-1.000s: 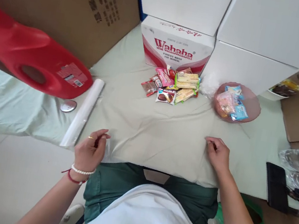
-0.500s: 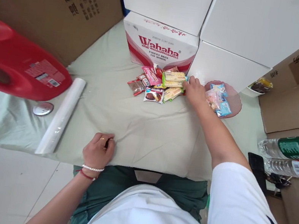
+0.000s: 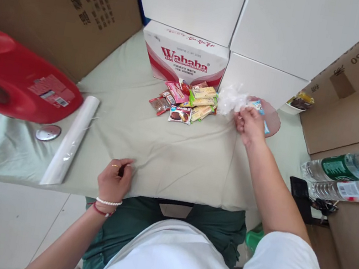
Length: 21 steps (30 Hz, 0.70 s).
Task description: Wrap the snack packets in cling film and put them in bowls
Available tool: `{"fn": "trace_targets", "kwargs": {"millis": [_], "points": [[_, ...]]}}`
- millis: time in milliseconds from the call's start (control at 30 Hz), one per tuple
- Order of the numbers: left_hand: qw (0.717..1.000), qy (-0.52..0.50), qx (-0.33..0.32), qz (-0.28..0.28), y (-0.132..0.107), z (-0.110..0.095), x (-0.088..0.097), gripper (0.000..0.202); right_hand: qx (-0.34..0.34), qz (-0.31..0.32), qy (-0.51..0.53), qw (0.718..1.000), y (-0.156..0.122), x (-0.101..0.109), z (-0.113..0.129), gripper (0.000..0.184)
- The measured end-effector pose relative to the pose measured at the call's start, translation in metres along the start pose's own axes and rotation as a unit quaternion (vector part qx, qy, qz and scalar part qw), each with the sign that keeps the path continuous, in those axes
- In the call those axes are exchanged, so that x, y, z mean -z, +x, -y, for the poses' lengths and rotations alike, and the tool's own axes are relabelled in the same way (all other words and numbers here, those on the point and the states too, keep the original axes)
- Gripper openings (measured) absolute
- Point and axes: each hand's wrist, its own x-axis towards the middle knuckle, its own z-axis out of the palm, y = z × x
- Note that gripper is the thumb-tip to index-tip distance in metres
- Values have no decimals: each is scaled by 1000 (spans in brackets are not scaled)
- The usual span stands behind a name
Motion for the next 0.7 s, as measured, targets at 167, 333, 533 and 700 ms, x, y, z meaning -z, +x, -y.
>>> {"fn": "trace_targets", "kwargs": {"millis": [167,333,533,700], "points": [[937,-281,137,154,-8,-55,-13,35,-203,89,113,969,-110,-19,-29,41],[773,-499,259,294,-11,-108,-38,89,-281,101,130,946,-182,-52,-52,42],[727,-502,347,314,-4,-109,-38,47,-318,113,170,926,-191,-40,-51,41],[743,-493,356,280,-5,-102,-35,35,-284,76,172,940,-184,-23,-56,39]]}}
